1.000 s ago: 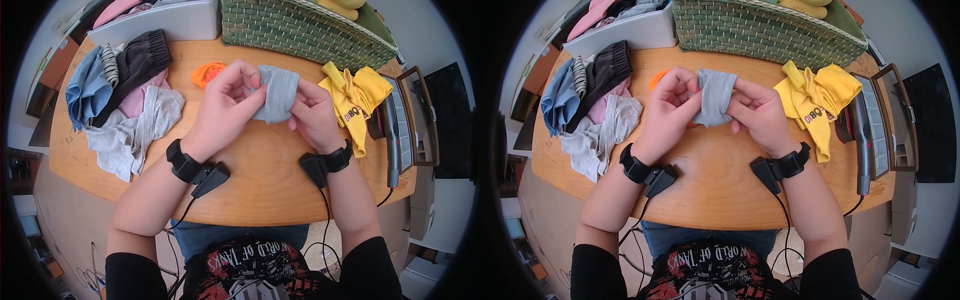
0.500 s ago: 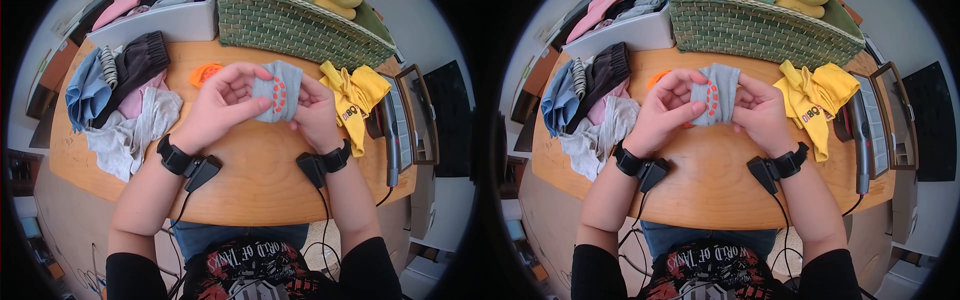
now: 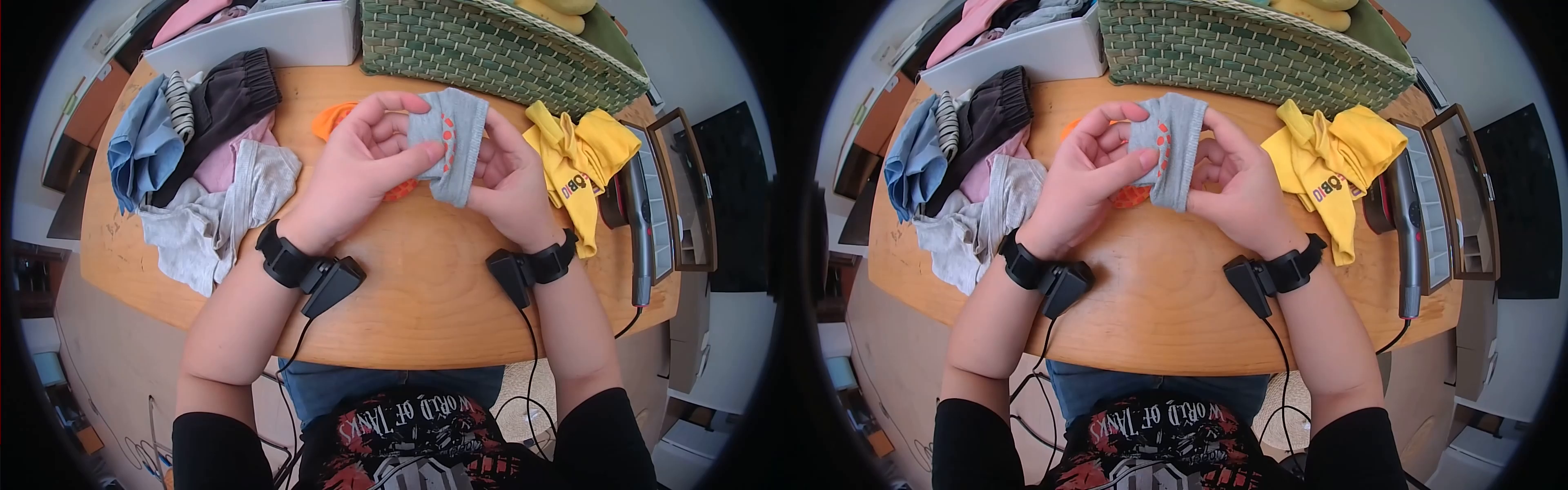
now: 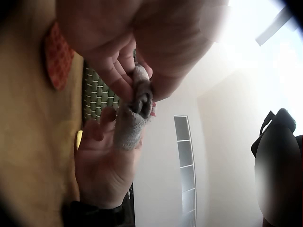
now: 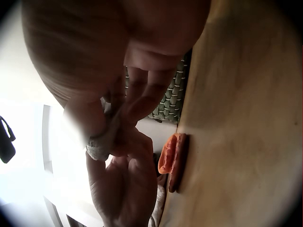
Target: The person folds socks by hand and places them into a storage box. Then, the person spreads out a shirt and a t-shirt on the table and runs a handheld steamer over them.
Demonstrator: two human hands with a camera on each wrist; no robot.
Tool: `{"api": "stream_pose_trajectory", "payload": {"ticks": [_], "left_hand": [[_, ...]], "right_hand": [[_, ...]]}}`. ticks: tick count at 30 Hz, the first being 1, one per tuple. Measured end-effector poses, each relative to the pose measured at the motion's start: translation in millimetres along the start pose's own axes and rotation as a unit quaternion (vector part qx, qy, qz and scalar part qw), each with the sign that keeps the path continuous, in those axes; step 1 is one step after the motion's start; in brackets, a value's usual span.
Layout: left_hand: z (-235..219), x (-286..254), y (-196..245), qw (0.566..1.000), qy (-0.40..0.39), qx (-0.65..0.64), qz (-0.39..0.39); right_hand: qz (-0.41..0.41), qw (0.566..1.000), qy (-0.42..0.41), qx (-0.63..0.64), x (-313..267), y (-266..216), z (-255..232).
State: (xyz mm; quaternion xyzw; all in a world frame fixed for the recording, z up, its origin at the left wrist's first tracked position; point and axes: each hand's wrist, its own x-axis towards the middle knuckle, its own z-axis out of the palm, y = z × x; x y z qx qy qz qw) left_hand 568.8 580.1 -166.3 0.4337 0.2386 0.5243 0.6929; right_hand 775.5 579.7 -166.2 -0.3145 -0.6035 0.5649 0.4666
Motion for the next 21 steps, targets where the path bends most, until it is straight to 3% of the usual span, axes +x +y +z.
{"api": "stream_pose_trajectory", "payload": {"ticks": [2, 6, 12, 18, 21], "left_hand": [[0, -1, -1, 0.998, 0.001, 0.062, -0.013], [4, -1, -4, 0.998, -0.008, 0.053, 0.013], [6, -3, -10, 0.996, -0.006, 0.090, 0.027], [5, -2, -3, 0.996, -0.015, 0.087, 0.013], [-1, -3, 3, 0.998, -0.003, 0.041, -0.045]], "right_hand": [[0.006, 0.999, -0.005, -0.035, 0, 2, -2], [-0.012, 0.999, -0.006, -0.034, -1, 1, -1], [0.038, 0.996, -0.033, -0.069, -1, -3, -2], [0.020, 0.992, -0.020, -0.126, -2, -3, -3], [0.012, 0.992, -0.018, -0.124, -1, -2, -4]]}}
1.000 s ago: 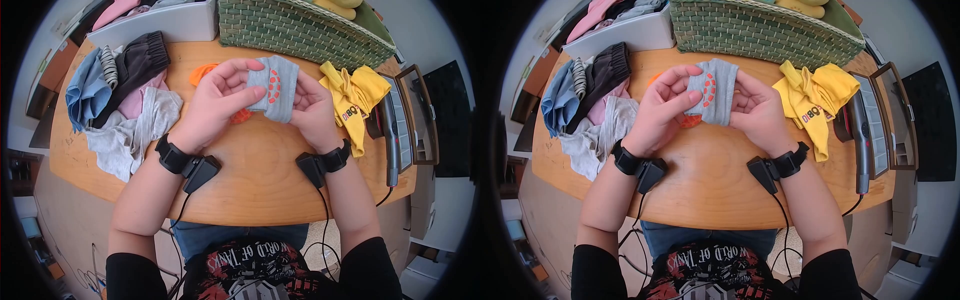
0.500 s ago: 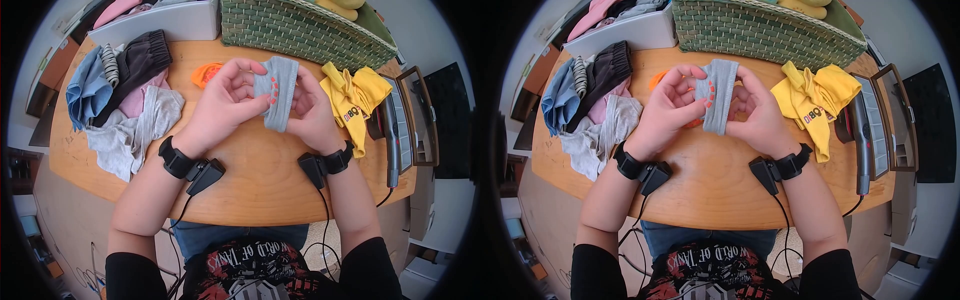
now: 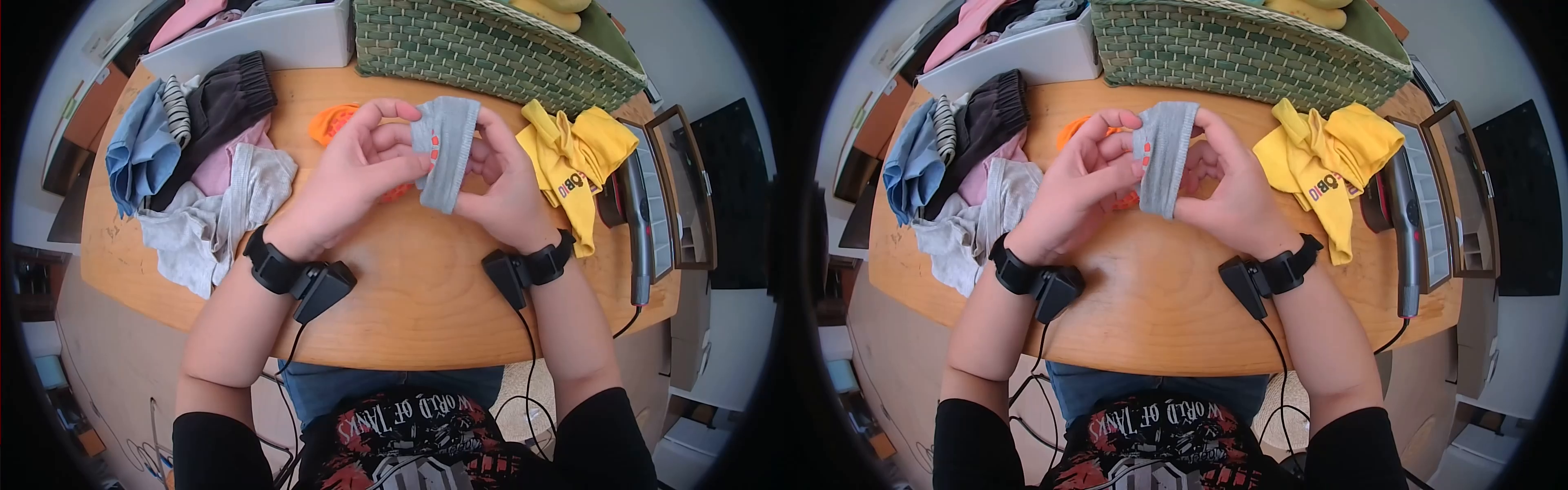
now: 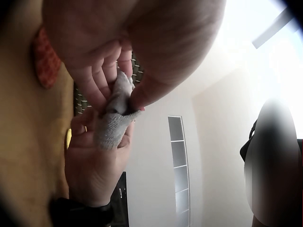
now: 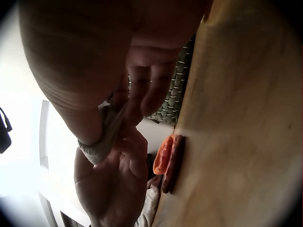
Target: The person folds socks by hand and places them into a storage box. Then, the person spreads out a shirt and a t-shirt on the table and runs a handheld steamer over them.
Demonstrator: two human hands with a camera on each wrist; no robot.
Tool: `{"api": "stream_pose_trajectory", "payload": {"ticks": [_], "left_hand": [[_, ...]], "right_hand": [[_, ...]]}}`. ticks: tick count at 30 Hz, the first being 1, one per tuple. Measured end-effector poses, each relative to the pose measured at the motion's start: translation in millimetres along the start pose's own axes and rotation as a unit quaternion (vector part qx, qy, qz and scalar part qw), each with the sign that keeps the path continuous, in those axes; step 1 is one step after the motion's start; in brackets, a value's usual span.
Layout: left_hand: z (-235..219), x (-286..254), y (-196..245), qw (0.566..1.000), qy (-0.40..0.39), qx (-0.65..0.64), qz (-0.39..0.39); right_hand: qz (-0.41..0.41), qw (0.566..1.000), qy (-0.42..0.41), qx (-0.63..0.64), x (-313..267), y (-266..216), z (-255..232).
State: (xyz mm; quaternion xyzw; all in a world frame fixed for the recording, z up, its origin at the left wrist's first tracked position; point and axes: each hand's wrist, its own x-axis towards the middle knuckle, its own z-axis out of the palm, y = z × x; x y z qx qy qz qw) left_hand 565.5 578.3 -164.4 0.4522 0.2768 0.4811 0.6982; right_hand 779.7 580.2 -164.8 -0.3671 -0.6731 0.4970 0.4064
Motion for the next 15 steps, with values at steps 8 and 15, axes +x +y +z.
{"api": "stream_pose_trajectory", "payload": {"ticks": [8, 15], "left_hand": [[8, -1, 0, 1.000, 0.010, 0.023, -0.009], [8, 0, -2, 1.000, 0.002, -0.001, -0.002]], "right_hand": [[-0.004, 1.000, -0.011, -0.020, -1, 1, 1], [-0.009, 0.999, -0.008, 0.044, -2, 4, 2]]}}
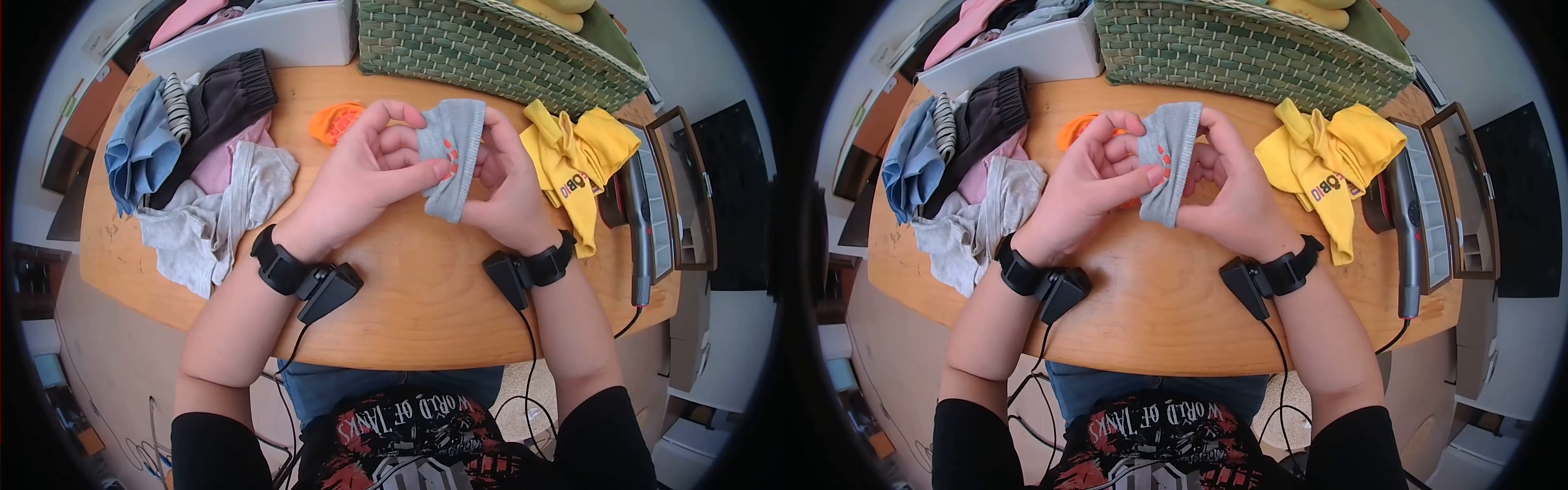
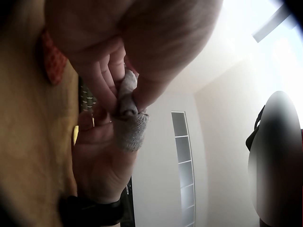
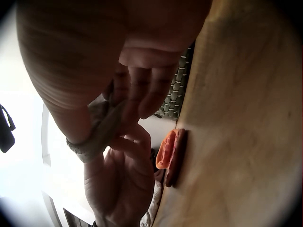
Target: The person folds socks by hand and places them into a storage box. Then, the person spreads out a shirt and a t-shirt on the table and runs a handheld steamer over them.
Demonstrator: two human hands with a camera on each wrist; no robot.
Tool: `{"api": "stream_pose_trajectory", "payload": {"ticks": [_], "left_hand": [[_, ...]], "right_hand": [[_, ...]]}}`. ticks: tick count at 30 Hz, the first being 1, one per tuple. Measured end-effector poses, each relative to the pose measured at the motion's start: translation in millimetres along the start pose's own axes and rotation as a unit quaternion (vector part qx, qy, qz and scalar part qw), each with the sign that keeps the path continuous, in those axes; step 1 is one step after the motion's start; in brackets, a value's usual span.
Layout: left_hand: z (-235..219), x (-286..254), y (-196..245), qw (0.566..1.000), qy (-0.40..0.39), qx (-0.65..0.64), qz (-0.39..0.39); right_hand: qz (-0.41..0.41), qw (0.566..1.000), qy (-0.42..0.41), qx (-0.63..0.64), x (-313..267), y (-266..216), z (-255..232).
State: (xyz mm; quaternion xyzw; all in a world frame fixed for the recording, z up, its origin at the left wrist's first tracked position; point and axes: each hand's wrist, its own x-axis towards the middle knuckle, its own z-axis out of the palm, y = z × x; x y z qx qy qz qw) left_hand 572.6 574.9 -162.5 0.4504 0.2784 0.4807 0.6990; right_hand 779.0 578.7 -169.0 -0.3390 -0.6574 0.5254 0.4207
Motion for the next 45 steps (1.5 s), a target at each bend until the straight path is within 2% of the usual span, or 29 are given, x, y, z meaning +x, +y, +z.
{"api": "stream_pose_trajectory", "payload": {"ticks": [2, 6, 8, 12, 15, 17, 18, 24, 26, 30, 32, 33, 35, 39, 42, 44, 45], "left_hand": [[0, 0, 0, 1.000, -0.010, -0.005, -0.005], [-4, 0, 1, 0.999, -0.016, 0.015, -0.025], [-5, 0, -1, 0.999, -0.022, 0.043, -0.014], [-9, -1, 0, 0.993, -0.035, 0.111, 0.002], [-4, -2, 10, 0.992, -0.023, 0.123, -0.018], [-2, -1, 14, 0.995, 0.022, 0.049, -0.080], [-2, -1, 13, 0.995, 0.023, 0.049, -0.080], [-2, -3, 5, 0.997, -0.007, 0.067, -0.044], [-1, -3, 0, 0.997, -0.013, 0.069, 0.002], [3, -4, -1, 0.998, -0.005, 0.067, 0.009], [3, -4, -3, 0.994, -0.009, 0.109, 0.016], [0, -3, -2, 0.994, -0.008, 0.109, 0.016], [-11, 0, 2, 0.993, -0.083, 0.083, -0.016], [-16, 0, 5, 0.991, -0.113, 0.061, -0.042], [-14, 0, -1, 0.991, -0.112, 0.073, -0.018], [-8, -2, -4, 0.991, -0.083, 0.109, 0.004], [-8, -2, -5, 0.991, -0.082, 0.109, 0.005]], "right_hand": [[-0.028, 1.000, -0.004, -0.002, -1, 0, 0], [-0.008, 0.999, -0.023, -0.032, -1, -4, 3], [-0.052, 0.996, -0.018, -0.072, 1, -2, 4], [-0.037, 0.988, -0.030, -0.148, 3, 3, -2], [-0.026, 0.985, -0.025, -0.170, 3, 3, -4], [-0.037, 0.988, -0.018, -0.147, 3, 5, -3], [-0.038, 0.988, -0.018, -0.147, 3, 4, -2], [-0.038, 0.994, -0.009, -0.098, 1, -4, 6], [-0.046, 0.993, -0.021, -0.103, 0, -6, 5], [-0.009, 0.993, -0.035, -0.116, 0, -8, 4], [-0.009, 0.993, -0.032, -0.112, 0, -7, 4], [-0.009, 0.993, -0.032, -0.113, 1, -8, 4], [0.011, 0.995, -0.037, -0.094, 0, -10, 6], [0.008, 0.994, -0.037, -0.102, -1, -7, 8], [-0.013, 0.993, -0.036, -0.114, -1, -5, 7], [-0.084, 0.984, -0.043, -0.153, 0, -3, 7], [-0.084, 0.984, -0.043, -0.153, 1, -4, 5]]}}
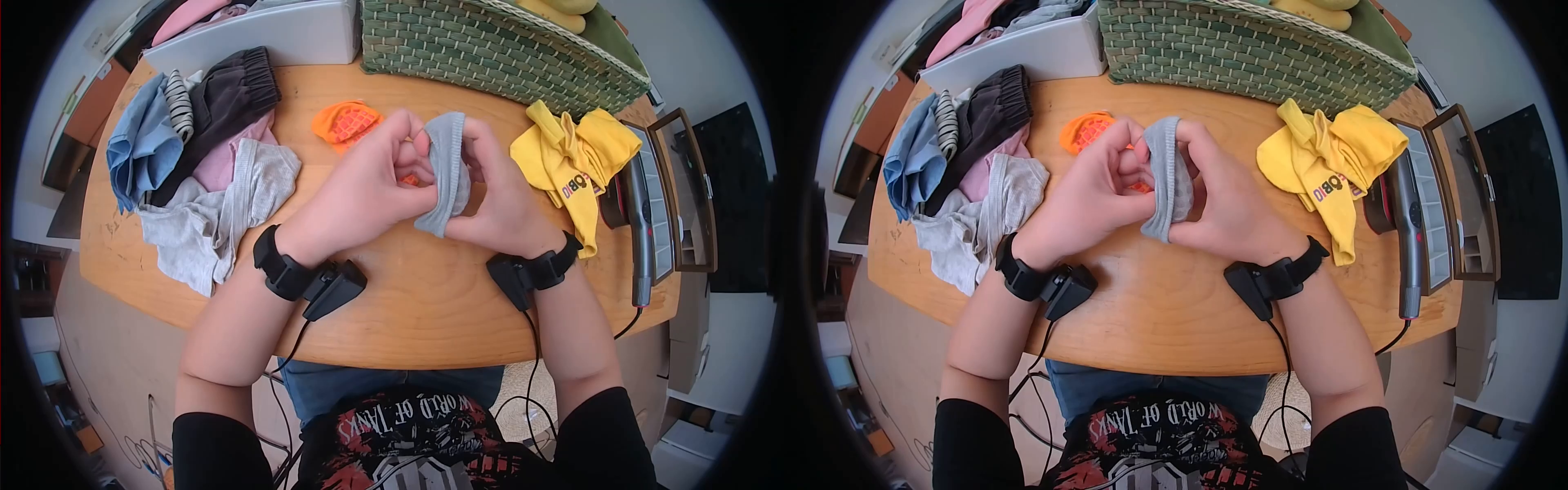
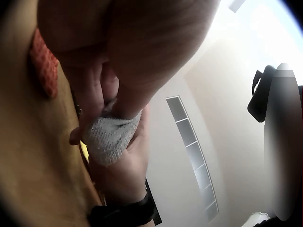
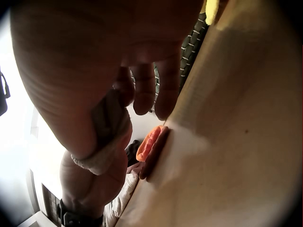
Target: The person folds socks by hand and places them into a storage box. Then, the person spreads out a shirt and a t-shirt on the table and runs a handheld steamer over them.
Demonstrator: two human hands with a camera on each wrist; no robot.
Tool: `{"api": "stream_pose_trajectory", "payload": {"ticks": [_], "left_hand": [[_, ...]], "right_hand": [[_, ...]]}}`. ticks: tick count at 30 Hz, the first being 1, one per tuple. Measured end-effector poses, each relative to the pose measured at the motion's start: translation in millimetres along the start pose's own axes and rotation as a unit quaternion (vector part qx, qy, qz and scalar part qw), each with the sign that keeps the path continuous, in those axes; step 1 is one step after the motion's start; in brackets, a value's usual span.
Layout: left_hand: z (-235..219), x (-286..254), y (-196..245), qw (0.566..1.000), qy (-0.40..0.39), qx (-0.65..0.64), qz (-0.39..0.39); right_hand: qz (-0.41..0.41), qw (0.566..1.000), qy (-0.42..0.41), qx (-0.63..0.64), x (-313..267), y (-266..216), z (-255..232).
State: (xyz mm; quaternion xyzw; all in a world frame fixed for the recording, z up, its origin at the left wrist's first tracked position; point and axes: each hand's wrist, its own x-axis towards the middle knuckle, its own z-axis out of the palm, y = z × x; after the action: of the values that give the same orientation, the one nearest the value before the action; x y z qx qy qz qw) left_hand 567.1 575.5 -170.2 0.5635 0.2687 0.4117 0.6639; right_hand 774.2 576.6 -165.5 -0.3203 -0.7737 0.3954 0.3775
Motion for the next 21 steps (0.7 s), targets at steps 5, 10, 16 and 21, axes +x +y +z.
{"api": "stream_pose_trajectory", "payload": {"ticks": [5, 10, 16, 21], "left_hand": [[-3, 0, 3, 1.000, -0.008, -0.018, -0.019], [-6, 0, 2, 0.994, -0.003, -0.098, -0.052], [0, 3, -3, 0.992, 0.037, -0.098, -0.068], [5, 0, 0, 0.996, 0.064, -0.030, -0.045]], "right_hand": [[0.120, 0.991, -0.052, 0.016, 1, -7, -8], [0.043, 0.999, -0.017, 0.012, 0, 6, -5], [0.050, 0.997, -0.066, -0.010, -1, -6, -9], [0.025, 0.997, -0.067, -0.032, -1, -6, -8]]}}
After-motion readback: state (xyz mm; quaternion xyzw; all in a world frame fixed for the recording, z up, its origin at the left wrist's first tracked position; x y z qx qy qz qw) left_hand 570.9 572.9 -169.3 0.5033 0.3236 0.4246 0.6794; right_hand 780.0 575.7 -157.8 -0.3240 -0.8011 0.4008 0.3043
